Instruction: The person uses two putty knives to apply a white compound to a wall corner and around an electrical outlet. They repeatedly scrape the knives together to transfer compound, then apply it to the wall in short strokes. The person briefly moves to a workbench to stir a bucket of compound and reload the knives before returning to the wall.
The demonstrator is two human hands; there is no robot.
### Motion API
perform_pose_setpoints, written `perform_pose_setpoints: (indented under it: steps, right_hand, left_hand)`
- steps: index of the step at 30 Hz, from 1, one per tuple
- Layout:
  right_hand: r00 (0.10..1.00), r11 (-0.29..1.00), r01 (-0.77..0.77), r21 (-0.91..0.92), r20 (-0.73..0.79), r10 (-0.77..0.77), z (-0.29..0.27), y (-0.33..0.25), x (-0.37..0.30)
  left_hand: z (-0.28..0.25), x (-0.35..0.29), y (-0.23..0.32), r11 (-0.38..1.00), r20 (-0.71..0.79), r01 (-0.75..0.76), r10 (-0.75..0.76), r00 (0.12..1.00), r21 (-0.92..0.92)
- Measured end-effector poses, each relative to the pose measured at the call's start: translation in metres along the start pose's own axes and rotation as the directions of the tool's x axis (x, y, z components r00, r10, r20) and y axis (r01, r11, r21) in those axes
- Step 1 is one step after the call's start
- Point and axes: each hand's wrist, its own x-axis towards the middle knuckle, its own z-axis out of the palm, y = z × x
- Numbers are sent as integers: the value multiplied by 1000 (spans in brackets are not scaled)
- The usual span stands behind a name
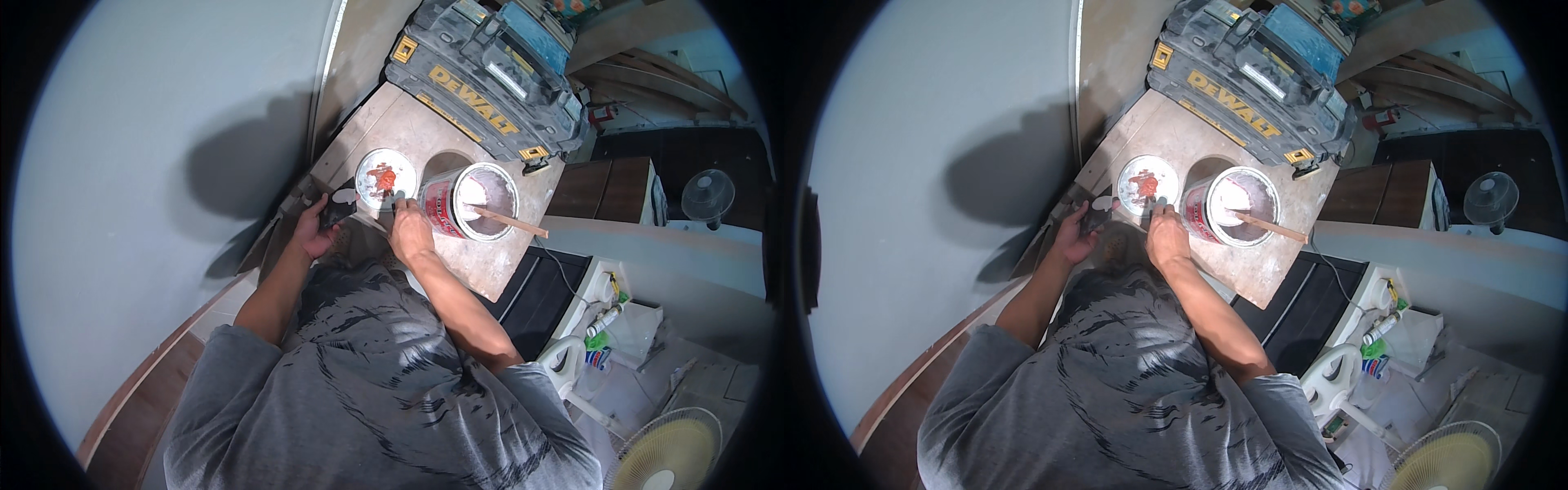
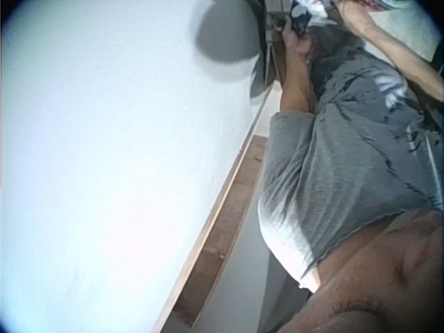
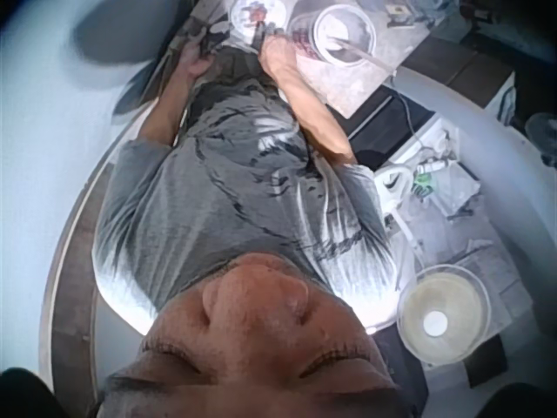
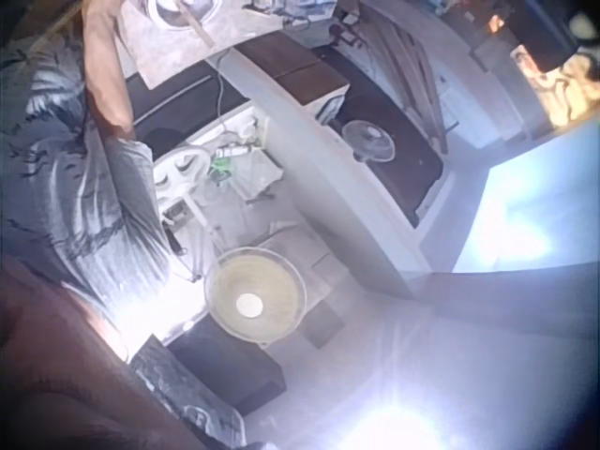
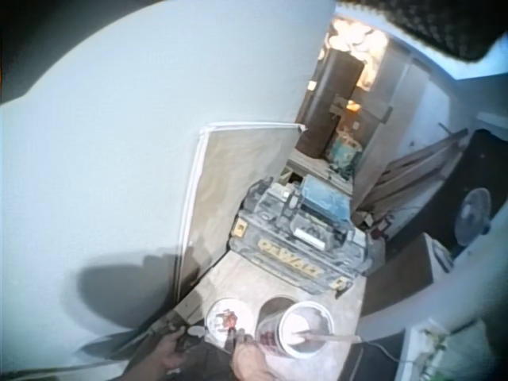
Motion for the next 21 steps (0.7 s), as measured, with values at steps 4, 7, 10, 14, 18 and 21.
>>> perform_pose_setpoints:
  steps: [4, 7, 10, 14, 18, 21]
  right_hand:
    - [1000, 999, 0, -39, 17, 1, -2, -10, 14]
    - [991, 993, -112, -28, 64, 114, -5, -14, 22]
    - [976, 981, -196, -9, 96, 196, -18, -14, 26]
    - [964, 967, -252, 43, 100, 247, -19, -5, 32]
    - [979, 977, -190, 93, 86, 183, -14, 2, 37]
    - [988, 969, -154, 194, 51, 146, -10, 6, 43]
  left_hand:
    - [-2, 4, 2, 999, -14, -31, 30, 999, -8]
    - [-2, 10, 7, 998, 9, -61, 62, 998, -31]
    - [3, 15, 14, 996, -9, -78, 78, 997, -50]
    - [3, 29, 18, 996, -64, -82, 79, 995, -47]
    - [-4, 39, 19, 998, 114, -42, 48, 992, -56]
    - [-5, 43, 21, 997, 112, -36, 44, 993, -66]
